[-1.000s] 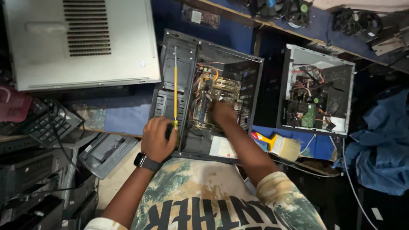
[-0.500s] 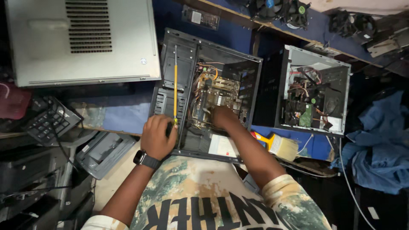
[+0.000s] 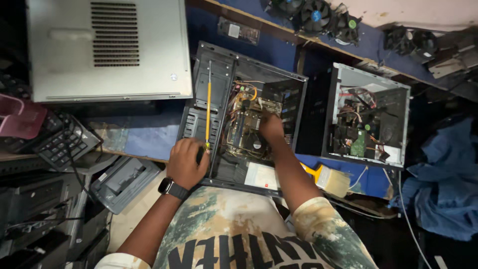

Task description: The person removes a green circuit board from an open desktop computer case, cleans it with a toothbrush, and then reinstalls it. The person also uses a screwdriver to adjust components inside the case.

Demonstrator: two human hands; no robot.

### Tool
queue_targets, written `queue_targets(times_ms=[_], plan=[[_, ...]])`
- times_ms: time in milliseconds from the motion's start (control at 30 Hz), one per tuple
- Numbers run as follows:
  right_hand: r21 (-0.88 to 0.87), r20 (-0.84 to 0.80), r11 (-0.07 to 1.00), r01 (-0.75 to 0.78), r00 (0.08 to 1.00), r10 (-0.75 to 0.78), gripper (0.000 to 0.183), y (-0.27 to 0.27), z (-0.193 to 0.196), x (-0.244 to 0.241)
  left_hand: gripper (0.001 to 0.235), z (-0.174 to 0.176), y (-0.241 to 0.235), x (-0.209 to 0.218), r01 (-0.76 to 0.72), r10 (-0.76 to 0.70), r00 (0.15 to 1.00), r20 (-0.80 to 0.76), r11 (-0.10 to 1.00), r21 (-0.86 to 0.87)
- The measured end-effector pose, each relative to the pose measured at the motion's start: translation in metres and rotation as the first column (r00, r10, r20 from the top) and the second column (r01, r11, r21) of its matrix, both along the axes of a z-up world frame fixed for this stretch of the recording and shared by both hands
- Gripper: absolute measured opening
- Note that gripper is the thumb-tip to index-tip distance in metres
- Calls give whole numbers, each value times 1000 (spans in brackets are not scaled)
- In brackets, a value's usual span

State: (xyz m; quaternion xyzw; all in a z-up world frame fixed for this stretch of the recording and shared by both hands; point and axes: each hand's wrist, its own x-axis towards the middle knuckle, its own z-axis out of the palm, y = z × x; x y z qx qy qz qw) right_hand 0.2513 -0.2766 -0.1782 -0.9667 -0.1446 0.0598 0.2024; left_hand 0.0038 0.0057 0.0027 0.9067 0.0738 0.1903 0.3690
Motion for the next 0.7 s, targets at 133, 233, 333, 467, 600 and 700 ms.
queue_targets(times_ms=[133, 233, 333, 467, 600, 700], plan=[[-195, -38, 976, -99, 995, 93, 21, -3, -12, 1, 21, -3, 0, 1, -3, 3, 1000, -13, 999, 36], [-78, 106, 997, -26, 994, 35, 19, 1, -15, -1, 20, -3, 2, 3, 20, -20, 997, -77, 1000, 6], [-200, -58, 966, 163, 982, -178, 21, 3, -17, -8, 18, -1, 0, 2, 23, -23, 996, -80, 1000, -9], [-197, -21, 980, 25, 999, -30, 28, 10, -18, -3, 20, 5, 2, 4, 16, -17, 997, -81, 1000, -14], [-112, -73, 987, 119, 989, -127, 24, -1, -25, -11, 21, 4, -2, 2, 28, -29, 998, -50, 999, -24], [-69, 53, 997, 32, 998, -28, 25, -2, -23, -10, 21, 5, -1, 2, 45, -48, 995, -88, 998, -34]])
